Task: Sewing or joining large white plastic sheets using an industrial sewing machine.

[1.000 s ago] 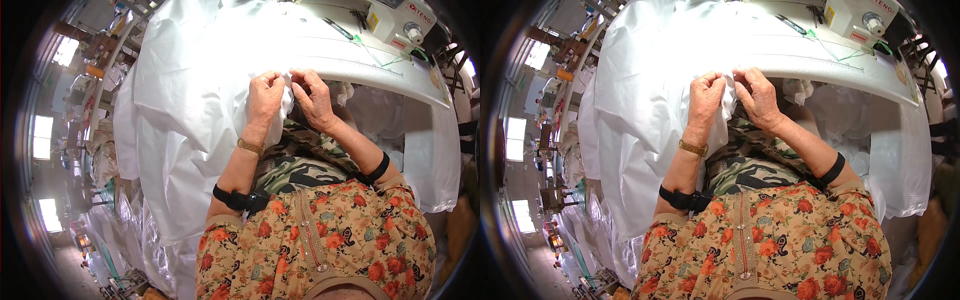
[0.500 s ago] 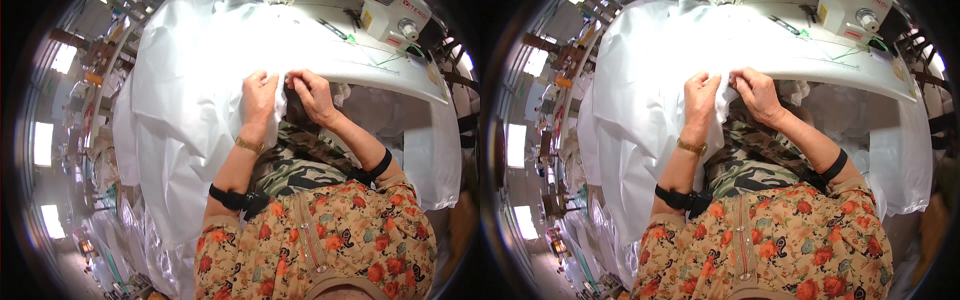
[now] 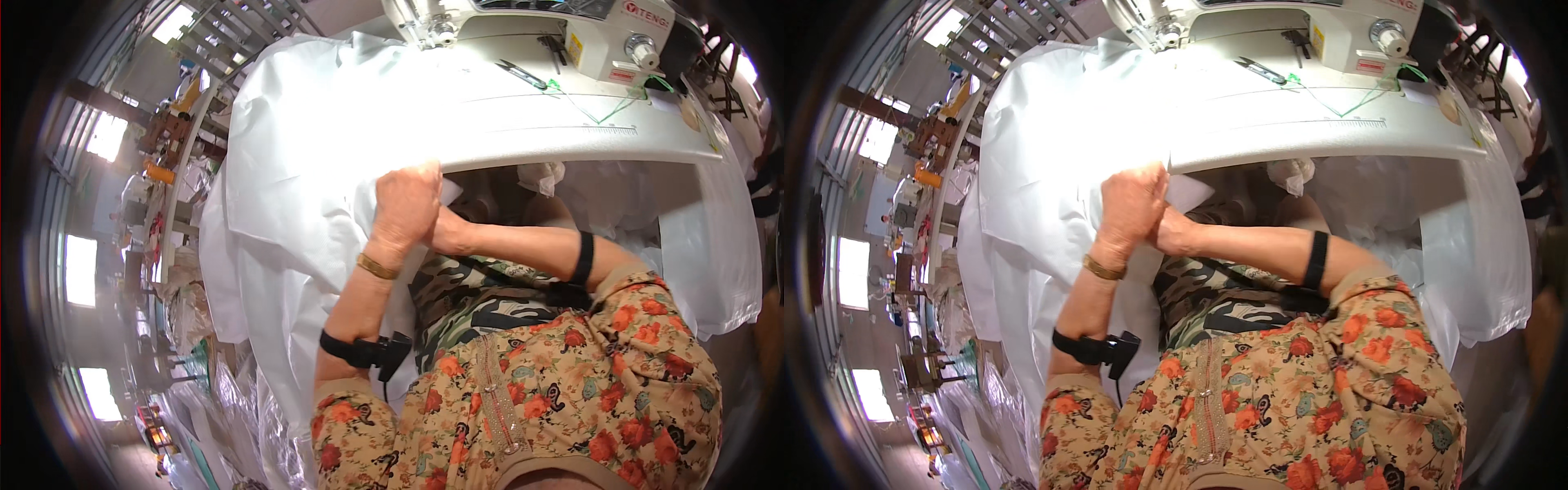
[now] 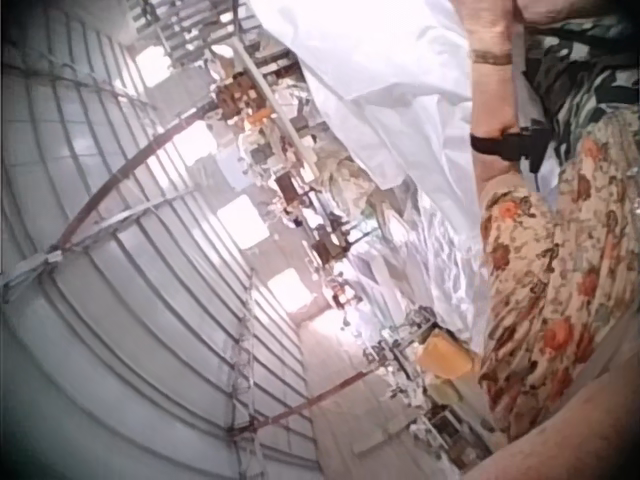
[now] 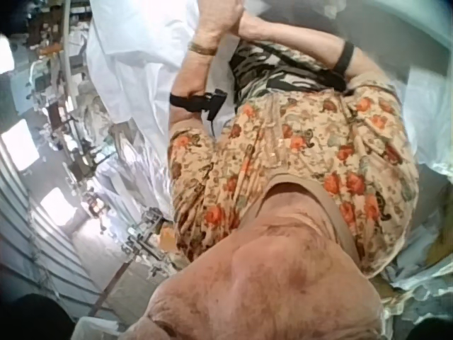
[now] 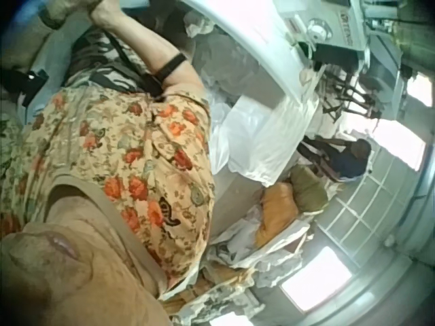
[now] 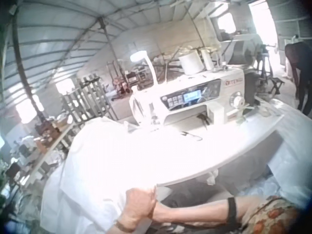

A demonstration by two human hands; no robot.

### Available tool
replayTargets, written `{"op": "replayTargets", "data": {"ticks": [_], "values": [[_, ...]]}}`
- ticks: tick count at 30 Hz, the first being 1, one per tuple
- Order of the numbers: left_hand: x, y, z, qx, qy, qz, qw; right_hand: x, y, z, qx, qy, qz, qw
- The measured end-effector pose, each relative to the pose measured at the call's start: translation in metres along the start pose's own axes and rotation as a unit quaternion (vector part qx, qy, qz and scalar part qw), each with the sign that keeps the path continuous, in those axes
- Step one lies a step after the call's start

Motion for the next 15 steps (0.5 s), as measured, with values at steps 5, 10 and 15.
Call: {"op": "replayTargets", "data": {"ticks": [5,10,15], "values": [[0.008,0.016,-0.031,-0.13,-0.107,-0.116,0.979,-0.046,0.051,-0.001,-0.071,0.299,-0.325,0.895],[0.022,0.035,-0.043,-0.253,-0.116,-0.259,0.925,-0.088,0.067,0.042,-0.218,0.175,-0.347,0.895],[0.064,0.047,-0.065,-0.437,-0.054,-0.548,0.711,-0.085,0.061,0.053,-0.253,0.238,-0.321,0.881]]}}
Point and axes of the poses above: each hand's wrist, its own z-axis towards the middle knuckle, its own x-axis out of the palm, y = z × x, the point moved 9 cm from there along z, towards the middle knuckle, and after that the axes turned 9 degrees about -y, right-handed, at the moved point
